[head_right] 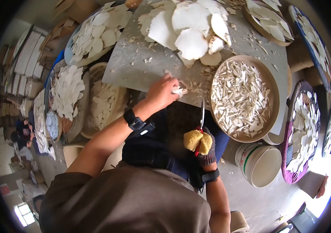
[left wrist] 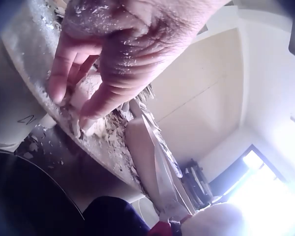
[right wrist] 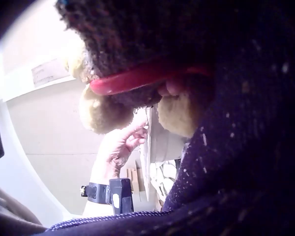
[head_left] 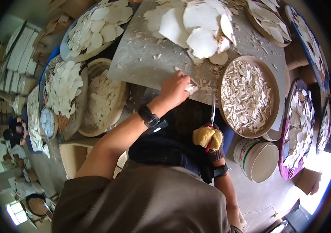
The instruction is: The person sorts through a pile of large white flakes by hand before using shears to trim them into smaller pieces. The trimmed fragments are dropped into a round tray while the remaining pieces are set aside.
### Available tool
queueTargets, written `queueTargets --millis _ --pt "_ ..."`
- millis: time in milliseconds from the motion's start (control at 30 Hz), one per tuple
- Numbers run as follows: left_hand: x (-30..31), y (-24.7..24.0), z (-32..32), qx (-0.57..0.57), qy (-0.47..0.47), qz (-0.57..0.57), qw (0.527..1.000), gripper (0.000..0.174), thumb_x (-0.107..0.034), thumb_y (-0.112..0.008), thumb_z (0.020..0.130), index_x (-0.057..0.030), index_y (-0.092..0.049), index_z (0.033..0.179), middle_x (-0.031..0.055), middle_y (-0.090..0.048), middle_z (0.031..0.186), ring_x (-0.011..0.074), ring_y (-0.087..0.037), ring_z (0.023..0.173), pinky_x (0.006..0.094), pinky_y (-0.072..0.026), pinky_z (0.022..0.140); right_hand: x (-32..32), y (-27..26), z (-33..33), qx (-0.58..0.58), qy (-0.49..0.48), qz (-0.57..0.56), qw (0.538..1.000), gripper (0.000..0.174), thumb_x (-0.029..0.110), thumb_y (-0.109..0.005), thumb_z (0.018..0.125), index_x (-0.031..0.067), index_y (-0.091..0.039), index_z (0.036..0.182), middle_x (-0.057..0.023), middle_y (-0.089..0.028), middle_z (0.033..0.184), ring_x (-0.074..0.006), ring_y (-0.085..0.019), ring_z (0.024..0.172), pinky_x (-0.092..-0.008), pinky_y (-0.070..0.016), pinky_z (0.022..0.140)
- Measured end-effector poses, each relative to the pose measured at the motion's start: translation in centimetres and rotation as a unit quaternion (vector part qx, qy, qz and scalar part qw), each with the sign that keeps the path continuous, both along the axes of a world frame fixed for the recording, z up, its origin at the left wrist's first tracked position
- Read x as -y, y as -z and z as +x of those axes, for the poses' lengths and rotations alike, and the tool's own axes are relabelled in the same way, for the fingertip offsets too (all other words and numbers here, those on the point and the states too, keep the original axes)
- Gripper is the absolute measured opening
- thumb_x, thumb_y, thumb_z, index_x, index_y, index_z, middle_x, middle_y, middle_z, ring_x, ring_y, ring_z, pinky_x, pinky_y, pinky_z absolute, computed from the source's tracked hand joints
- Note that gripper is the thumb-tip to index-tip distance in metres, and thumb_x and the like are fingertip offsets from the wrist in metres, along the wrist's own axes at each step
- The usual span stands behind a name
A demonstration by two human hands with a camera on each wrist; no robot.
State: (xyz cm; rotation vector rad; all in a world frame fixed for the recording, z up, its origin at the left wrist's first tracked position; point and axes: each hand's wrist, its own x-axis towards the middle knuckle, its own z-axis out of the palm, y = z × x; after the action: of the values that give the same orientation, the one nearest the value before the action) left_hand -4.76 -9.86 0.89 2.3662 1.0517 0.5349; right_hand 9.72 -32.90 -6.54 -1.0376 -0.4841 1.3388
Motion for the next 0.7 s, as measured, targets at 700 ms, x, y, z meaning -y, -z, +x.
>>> queueTargets --millis 700 --pt "14.4 3.6 -40.6 0.443 -0.580 -0.292 0.617 0.023 -0.006 -0.062 0.084 0.0072 -0.058 0.103 0.0154 -0.065 0.092 0.0226 -0.066 0.080 0.0288 -0.0564 0.071 0.5 1.0 2.0 0.317 -0.094 -0.072 0.941 0.042 0.036 -0.054 0.090 -0.0016 -0.054 0.109 -0.0110 -0.063 0.099 -0.0209 -0.062 0.088 -0.0334 -0.0506 0.080"
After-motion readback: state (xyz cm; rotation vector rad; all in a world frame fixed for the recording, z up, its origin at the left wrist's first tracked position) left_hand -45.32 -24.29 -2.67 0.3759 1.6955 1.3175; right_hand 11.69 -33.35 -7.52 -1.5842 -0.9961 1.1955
